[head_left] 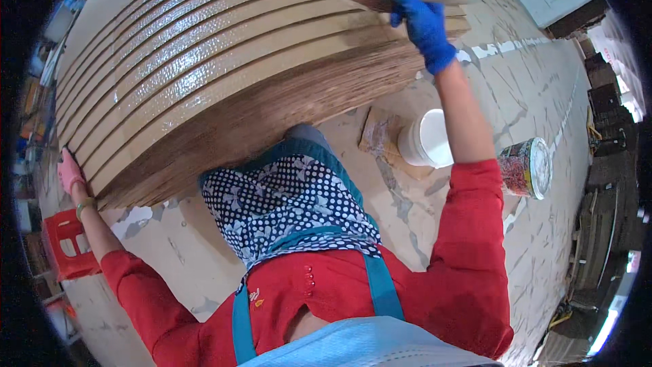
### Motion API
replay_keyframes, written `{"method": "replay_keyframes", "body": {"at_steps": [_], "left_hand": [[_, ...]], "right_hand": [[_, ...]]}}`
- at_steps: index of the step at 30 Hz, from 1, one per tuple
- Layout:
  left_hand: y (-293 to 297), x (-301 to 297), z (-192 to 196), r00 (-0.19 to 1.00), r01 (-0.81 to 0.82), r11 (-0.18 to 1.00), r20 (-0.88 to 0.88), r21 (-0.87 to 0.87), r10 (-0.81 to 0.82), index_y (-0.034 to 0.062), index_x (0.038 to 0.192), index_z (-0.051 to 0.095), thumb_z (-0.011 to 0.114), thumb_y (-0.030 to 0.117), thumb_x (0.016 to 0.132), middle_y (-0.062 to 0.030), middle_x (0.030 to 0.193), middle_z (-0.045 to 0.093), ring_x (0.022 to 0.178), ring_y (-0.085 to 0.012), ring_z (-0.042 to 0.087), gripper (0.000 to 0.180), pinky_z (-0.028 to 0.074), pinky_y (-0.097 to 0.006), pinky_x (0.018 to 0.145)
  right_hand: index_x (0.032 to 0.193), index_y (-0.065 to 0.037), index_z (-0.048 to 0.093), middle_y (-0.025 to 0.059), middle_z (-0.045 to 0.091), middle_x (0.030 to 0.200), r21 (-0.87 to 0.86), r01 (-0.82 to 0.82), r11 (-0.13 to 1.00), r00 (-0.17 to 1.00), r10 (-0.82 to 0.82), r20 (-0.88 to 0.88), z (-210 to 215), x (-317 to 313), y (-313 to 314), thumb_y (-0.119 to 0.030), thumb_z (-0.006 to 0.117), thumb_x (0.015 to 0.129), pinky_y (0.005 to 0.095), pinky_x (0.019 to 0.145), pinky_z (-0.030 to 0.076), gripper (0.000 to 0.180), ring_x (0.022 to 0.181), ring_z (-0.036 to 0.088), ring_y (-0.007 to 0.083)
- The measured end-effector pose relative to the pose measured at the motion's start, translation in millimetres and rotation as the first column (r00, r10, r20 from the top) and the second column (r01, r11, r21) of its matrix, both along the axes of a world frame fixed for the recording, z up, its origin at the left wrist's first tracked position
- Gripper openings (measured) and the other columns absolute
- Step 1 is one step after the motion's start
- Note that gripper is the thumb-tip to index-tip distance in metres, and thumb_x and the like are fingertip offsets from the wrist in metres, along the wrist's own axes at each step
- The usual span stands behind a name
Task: Applying a liquid adhesive to a stack of corrugated board sheets using a brush.
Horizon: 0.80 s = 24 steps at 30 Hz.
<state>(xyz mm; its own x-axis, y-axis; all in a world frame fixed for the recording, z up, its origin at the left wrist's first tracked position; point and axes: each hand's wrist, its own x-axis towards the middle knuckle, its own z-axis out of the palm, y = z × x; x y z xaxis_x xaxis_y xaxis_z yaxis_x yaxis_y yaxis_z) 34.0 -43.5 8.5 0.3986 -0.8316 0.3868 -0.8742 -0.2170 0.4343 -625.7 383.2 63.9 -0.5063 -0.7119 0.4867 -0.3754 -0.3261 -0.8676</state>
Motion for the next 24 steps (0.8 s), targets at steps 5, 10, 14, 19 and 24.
{"method": "replay_keyframes", "body": {"at_steps": [5, 10, 14, 19, 24], "left_hand": [[16.3, -15.4, 2.8, 0.999, 0.028, 0.999, -0.023, -0.017, -0.028, -0.0045, 0.113, 0.044, 0.037, 0.059, 0.072, -0.0207, 0.116, 0.045, 0.11, -0.0321, 0.041, 0.076, 0.029, -0.037, 0.092], [39.5, -31.2, 11.5, 0.99, 0.123, 0.992, -0.067, 0.001, -0.123, -0.0055, 0.113, 0.043, 0.036, 0.06, 0.072, -0.0209, 0.118, 0.043, 0.111, -0.0323, 0.039, 0.078, 0.028, -0.036, 0.092], [37.5, -27.1, 10.9, 0.984, 0.162, 0.985, -0.085, 0.054, -0.157, -0.0064, 0.114, 0.042, 0.035, 0.06, 0.072, -0.0215, 0.119, 0.042, 0.112, -0.0325, 0.038, 0.079, 0.027, -0.035, 0.092], [12.3, -10.5, 0.0, 0.996, 0.05, 0.999, -0.067, -0.02, -0.052, -0.0067, 0.115, 0.041, 0.035, 0.059, 0.073, -0.0232, 0.119, 0.04, 0.114, -0.0324, 0.036, 0.079, 0.028, -0.035, 0.093], [11.0, -13.7, -1.9, 0.998, 0.054, 0.999, -0.04, 0.002, -0.054, -0.0063, 0.116, 0.041, 0.036, 0.06, 0.072, -0.023, 0.12, 0.039, 0.114, -0.0319, 0.036, 0.079, 0.027, -0.037, 0.094]], "right_hand": [[0.077, -0.001, 0.061, 0.0009, 0.056, 0.066, -0.147, 0.087, 0.985, 0.988, -0.104, -0.113, -57.6, 40.5, 17.7, -0.015, 0.051, 0.081, 0.0203, 0.044, 0.035, 0.017, 0.049, 0.044, 0.0045], [0.075, -0.003, 0.06, 0.0015, 0.056, 0.069, -0.217, 0.196, 0.956, 0.971, -0.158, 0.18, -77.1, 53.2, 42.6, -0.011, 0.054, 0.08, 0.0228, 0.052, 0.041, 0.012, 0.054, 0.049, 0.0092], [0.074, -0.002, 0.059, 0.0039, 0.058, 0.071, -0.365, 0.349, 0.863, 0.893, -0.424, -0.149, -51.4, 38.4, 7.4, -0.008, 0.056, 0.077, 0.0262, 0.059, 0.045, 0.007, 0.061, 0.053, 0.0138], [0.074, -0.003, 0.058, 0.0082, 0.058, 0.07, -0.383, 0.349, 0.855, 0.648, -0.516, -0.56, -63.3, 110.9, -36.8, -0.008, 0.061, 0.07, 0.0289, 0.058, 0.044, 0.007, 0.062, 0.055, 0.0181], [0.075, -0.007, 0.057, 0.0072, 0.056, 0.068, -0.176, -0.111, 0.978, 0.838, -0.003, -0.546, -95.0, 220.4, -38.5, -0.006, 0.047, 0.076, 0.0307, 0.058, 0.045, 0.011, 0.065, 0.056, 0.0226]]}}
